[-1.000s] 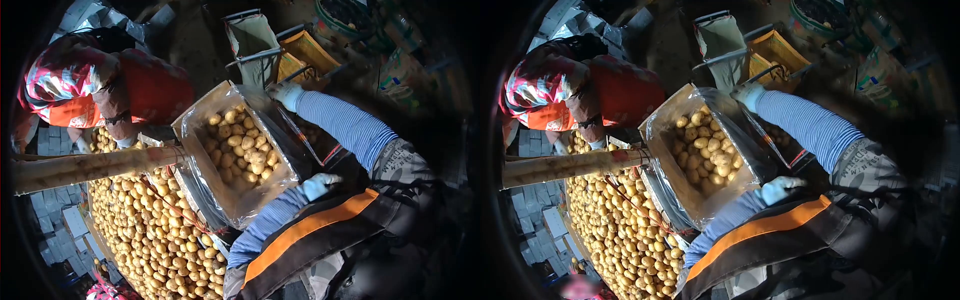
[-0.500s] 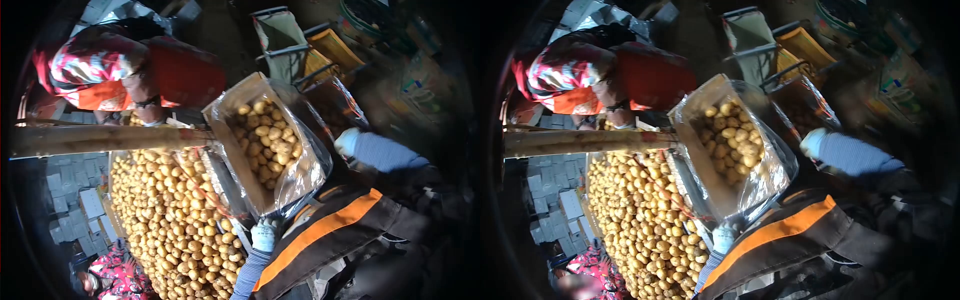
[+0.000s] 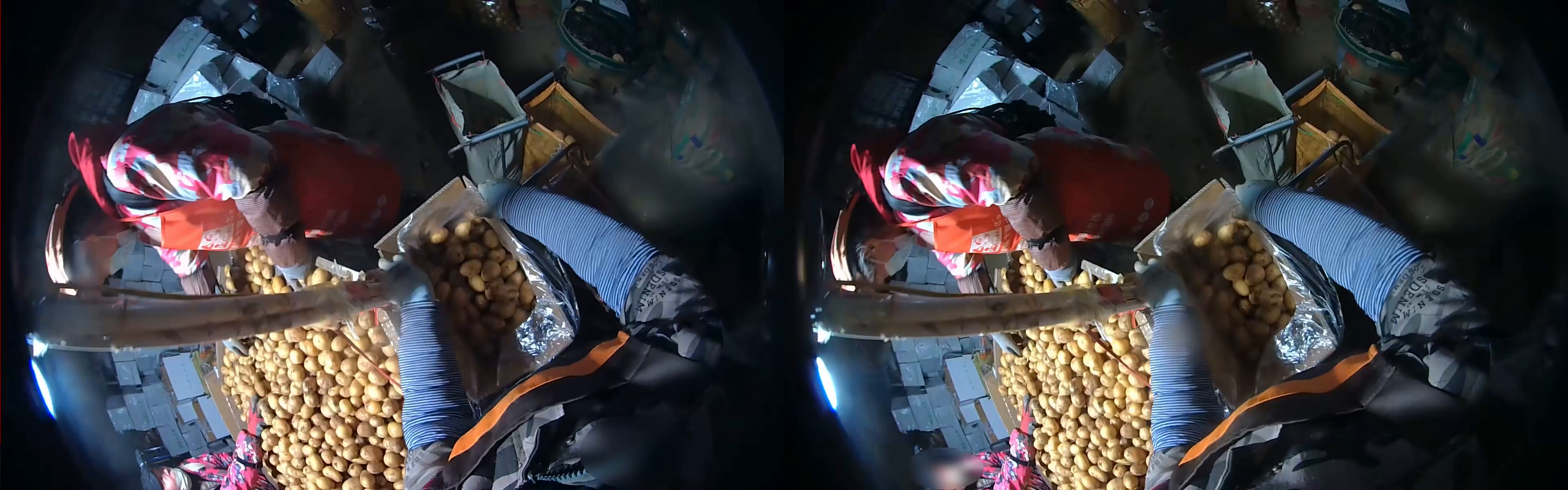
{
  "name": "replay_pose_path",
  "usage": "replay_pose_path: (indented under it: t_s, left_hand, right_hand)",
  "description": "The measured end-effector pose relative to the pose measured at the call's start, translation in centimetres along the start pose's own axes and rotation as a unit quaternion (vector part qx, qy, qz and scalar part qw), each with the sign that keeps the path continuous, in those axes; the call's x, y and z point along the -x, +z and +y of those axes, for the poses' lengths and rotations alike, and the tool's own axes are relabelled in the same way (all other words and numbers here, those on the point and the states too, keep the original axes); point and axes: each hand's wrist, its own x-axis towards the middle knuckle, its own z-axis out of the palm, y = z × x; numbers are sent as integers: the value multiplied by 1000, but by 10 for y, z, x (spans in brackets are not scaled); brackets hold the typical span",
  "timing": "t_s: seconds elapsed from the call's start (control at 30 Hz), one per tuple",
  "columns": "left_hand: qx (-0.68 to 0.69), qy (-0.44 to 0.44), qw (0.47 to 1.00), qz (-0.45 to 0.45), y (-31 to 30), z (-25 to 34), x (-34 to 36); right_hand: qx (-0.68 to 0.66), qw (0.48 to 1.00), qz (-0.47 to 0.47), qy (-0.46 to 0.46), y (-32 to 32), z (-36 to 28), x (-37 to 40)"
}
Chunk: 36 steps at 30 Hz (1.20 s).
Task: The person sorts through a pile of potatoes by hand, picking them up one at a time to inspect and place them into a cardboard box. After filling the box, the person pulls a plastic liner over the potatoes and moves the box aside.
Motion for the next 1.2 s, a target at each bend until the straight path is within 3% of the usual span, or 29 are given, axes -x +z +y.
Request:
replay_pose_path:
  t_s: [0.03,0.1,0.13,0.17,0.23,0.27,0.33,0.37,0.43,0.47,0.53,0.63,0.67,0.7,0.77,0.83,0.9,0.97,1.03,1.07,1.1,1.2]
  left_hand:
    - [16,35,999,32,-16,-4,3]
    - [84,101,982,137,-14,-9,1]
    - [175,54,970,160,17,-11,-8]
    - [265,4,948,179,57,-9,-17]
    - [543,-55,823,155,65,-4,-18]
    - [709,-63,694,108,28,4,-11]
    - [694,-6,700,166,20,2,-8]
    - [501,59,823,261,32,-3,-9]
    - [553,133,746,346,41,-3,-6]
    - [778,131,523,322,39,5,0]
    - [901,144,330,242,12,4,8]
    - [783,217,561,156,-56,-42,21]
    - [814,34,541,206,-118,-7,38]
    - [801,36,567,188,-114,-11,37]
    - [816,110,538,180,-92,-33,25]
    - [776,92,567,261,-117,-14,26]
    - [454,97,747,476,-157,13,50]
    - [304,201,821,438,-146,27,65]
    - [324,320,841,293,-122,48,83]
    - [308,341,841,285,-127,65,83]
    - [317,253,885,229,-99,59,73]
    - [273,131,928,218,-55,47,38]
  right_hand:
    - [-4,995,-95,9,-3,-4,-2]
    - [13,999,-20,30,0,-5,-4]
    - [21,999,18,42,2,-6,-3]
    - [-21,994,98,-46,-1,-3,2]
    - [-100,937,253,-217,-14,-3,20]
    - [-207,907,267,-253,-3,-9,15]
    - [-411,806,283,-318,28,-30,-6]
    - [-519,766,243,-291,39,-40,-12]
    - [-709,653,156,-216,54,-53,-16]
    - [-728,633,172,-201,55,-49,-17]
    - [-763,590,203,-171,37,-46,-12]
    - [-733,619,165,-227,-31,-24,15]
    - [-716,635,152,-247,-40,-18,1]
    - [-697,645,145,-277,-46,-6,-9]
    - [-666,670,151,-291,-47,4,-16]
    - [-638,706,177,-251,-48,13,-25]
    - [-615,741,167,-211,-33,18,-27]
    - [-583,774,164,-184,-41,12,-33]
    - [-578,785,149,-165,-57,8,-23]
    - [-574,791,143,-156,-64,7,-19]
    - [-601,763,178,-158,-53,13,-39]
    - [-576,790,145,-152,-53,29,-57]
